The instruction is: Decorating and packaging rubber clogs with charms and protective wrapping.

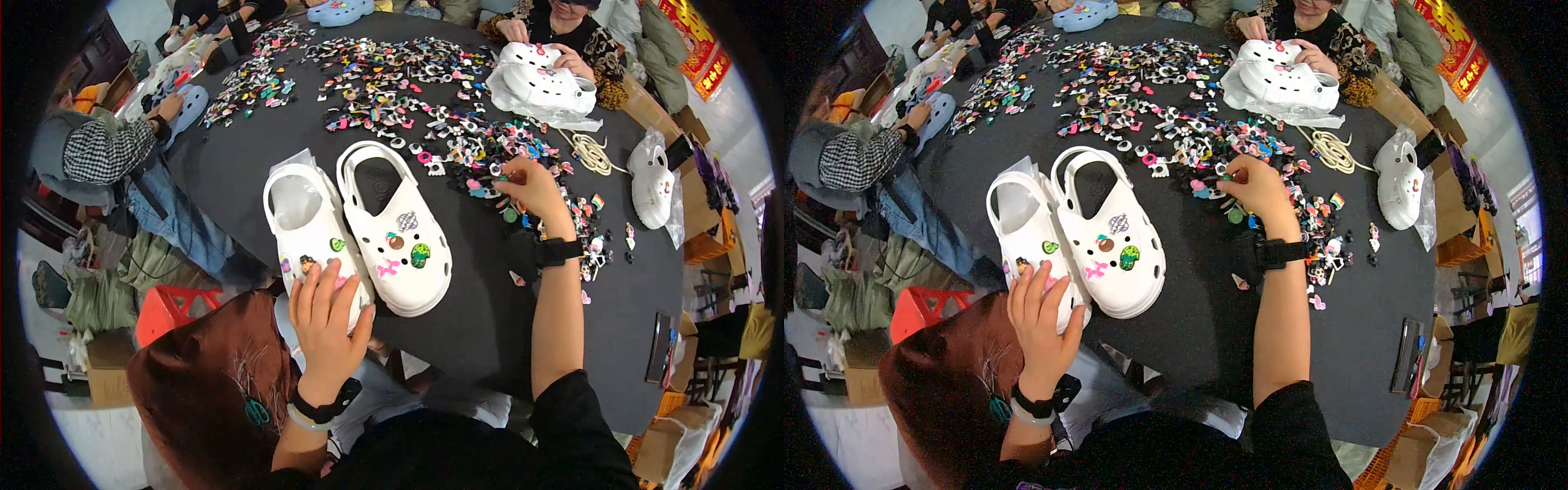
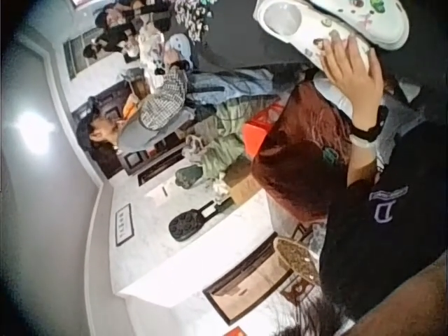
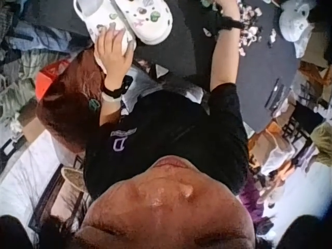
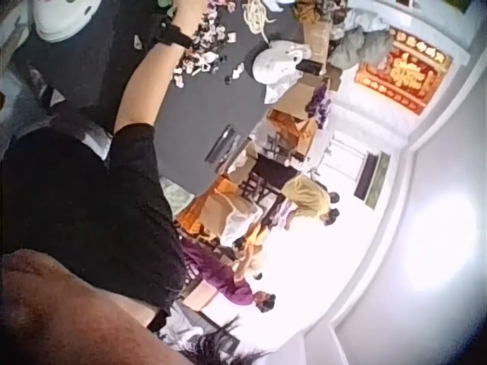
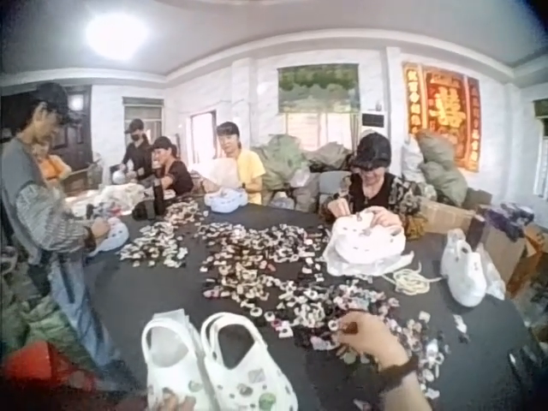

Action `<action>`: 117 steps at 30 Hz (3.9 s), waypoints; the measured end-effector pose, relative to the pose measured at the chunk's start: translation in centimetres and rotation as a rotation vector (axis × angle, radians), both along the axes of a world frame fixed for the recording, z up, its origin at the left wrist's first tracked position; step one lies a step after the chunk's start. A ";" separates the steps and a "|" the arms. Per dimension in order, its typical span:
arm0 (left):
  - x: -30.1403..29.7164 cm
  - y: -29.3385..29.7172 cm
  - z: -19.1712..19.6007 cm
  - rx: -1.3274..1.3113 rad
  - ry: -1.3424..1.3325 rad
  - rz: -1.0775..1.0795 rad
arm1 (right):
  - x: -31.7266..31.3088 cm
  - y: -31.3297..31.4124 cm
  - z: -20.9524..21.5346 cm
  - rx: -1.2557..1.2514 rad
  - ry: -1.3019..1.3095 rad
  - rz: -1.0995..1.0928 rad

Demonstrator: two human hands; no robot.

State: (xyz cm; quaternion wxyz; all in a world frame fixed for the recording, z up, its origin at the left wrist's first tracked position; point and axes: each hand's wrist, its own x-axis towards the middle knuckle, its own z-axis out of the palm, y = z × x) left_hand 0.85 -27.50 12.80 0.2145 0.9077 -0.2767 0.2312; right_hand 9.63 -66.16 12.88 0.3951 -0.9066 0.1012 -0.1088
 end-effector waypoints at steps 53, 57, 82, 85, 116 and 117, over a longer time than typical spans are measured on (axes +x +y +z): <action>-2.9 -3.8 0.9 0.233 0.066 -0.134 | -2.1 1.3 5.0 -0.007 -0.098 0.164; -2.8 -4.0 0.8 0.228 0.069 -0.143 | -0.2 2.0 1.1 -0.174 0.043 0.225; -2.8 -2.9 2.0 0.145 0.148 -0.206 | 0.6 2.5 0.4 -0.049 -0.060 0.069; -2.4 -1.9 3.0 0.036 0.192 -0.295 | 0.1 2.6 1.7 -0.062 -0.042 0.025; 18.7 -5.4 9.6 0.833 0.624 -0.656 | -3.6 10.1 10.4 0.245 -0.023 0.770; 18.9 -5.7 9.7 0.827 0.700 -0.644 | -3.3 10.2 9.3 0.268 -0.053 0.785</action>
